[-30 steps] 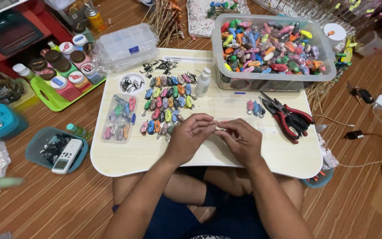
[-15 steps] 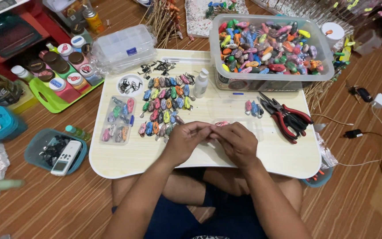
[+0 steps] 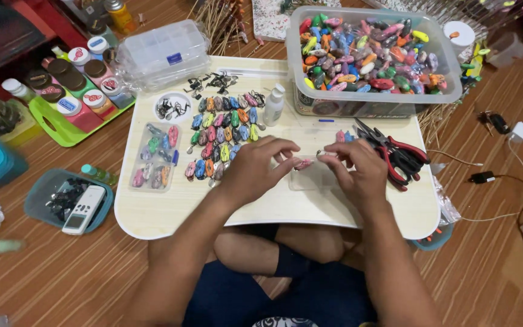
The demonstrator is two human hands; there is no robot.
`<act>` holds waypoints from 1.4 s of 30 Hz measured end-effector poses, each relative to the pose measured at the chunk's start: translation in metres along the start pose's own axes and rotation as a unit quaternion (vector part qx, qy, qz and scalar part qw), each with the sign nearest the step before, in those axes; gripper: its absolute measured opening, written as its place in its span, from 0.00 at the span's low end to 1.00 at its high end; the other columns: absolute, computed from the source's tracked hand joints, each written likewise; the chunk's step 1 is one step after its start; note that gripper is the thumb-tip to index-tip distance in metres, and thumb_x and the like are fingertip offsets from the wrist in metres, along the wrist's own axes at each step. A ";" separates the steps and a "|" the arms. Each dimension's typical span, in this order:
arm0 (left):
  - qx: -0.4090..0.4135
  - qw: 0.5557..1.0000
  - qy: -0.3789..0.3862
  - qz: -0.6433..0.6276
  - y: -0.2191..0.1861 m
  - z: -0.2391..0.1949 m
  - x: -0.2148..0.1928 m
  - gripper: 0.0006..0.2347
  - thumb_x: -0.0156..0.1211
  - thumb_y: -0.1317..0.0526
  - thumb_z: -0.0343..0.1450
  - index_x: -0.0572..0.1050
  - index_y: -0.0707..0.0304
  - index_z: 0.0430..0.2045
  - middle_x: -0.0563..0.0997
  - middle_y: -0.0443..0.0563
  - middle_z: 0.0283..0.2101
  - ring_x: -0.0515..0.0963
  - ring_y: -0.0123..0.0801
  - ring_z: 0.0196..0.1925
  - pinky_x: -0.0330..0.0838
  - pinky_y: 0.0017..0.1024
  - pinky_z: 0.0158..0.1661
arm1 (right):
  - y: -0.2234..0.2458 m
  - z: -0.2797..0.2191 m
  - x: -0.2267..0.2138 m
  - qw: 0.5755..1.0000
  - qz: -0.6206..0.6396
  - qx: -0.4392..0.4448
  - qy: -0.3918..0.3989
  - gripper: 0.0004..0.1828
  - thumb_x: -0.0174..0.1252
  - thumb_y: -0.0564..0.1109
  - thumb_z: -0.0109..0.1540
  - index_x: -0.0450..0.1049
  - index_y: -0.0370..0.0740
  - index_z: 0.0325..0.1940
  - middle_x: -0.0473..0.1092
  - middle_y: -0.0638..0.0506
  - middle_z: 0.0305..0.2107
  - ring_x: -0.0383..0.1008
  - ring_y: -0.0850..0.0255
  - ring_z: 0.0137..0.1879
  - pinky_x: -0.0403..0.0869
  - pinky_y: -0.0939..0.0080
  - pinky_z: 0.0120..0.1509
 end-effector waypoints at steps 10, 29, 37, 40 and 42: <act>-0.020 0.985 0.129 0.110 0.026 0.027 0.031 0.07 0.69 0.60 0.61 0.76 0.53 0.25 0.73 0.48 0.31 0.79 0.47 0.40 0.76 0.41 0.40 | -0.006 -0.004 0.009 0.998 0.028 0.026 0.045 0.08 0.70 0.43 0.62 0.82 0.41 0.44 0.76 0.48 0.29 0.71 0.52 0.34 0.73 0.54 0.40; -0.034 0.991 0.119 0.047 0.038 0.018 0.039 0.07 0.66 0.62 0.64 0.74 0.53 0.30 0.76 0.51 0.33 0.82 0.48 0.43 0.78 0.41 0.42 | -0.006 -0.011 0.011 0.982 -0.079 -0.015 0.169 0.04 0.65 0.48 0.63 0.82 0.48 0.39 0.74 0.51 0.33 0.73 0.49 0.41 0.74 0.52 0.48; -0.034 0.998 0.049 0.030 0.022 0.006 -0.016 0.05 0.64 0.63 0.67 0.76 0.54 0.34 0.79 0.52 0.35 0.82 0.50 0.44 0.79 0.43 0.44 | -0.014 -0.017 0.014 0.986 -0.065 -0.032 0.149 0.08 0.69 0.48 0.61 0.77 0.46 0.34 0.76 0.53 0.34 0.73 0.49 0.42 0.73 0.52 0.48; -0.072 0.997 -0.024 0.029 0.031 -0.011 -0.054 0.05 0.60 0.65 0.71 0.79 0.52 0.37 0.79 0.48 0.36 0.82 0.42 0.46 0.79 0.36 0.46 | 0.002 -0.009 0.013 0.985 -0.062 -0.021 0.159 0.05 0.67 0.49 0.62 0.80 0.49 0.35 0.78 0.55 0.33 0.74 0.51 0.42 0.74 0.56 0.49; -0.065 0.986 -0.113 0.104 0.037 -0.026 -0.075 0.06 0.64 0.63 0.70 0.80 0.52 0.39 0.78 0.48 0.34 0.78 0.38 0.37 0.75 0.34 0.40 | 0.001 -0.009 0.013 0.983 -0.071 -0.030 0.169 0.08 0.67 0.49 0.62 0.80 0.45 0.32 0.77 0.53 0.34 0.71 0.50 0.39 0.74 0.53 0.47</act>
Point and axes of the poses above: each hand's wrist, its own z-axis towards the middle knuckle, its own x-axis out of the palm, y = z × x, the point moved 1 cm from there along z, towards the middle knuckle
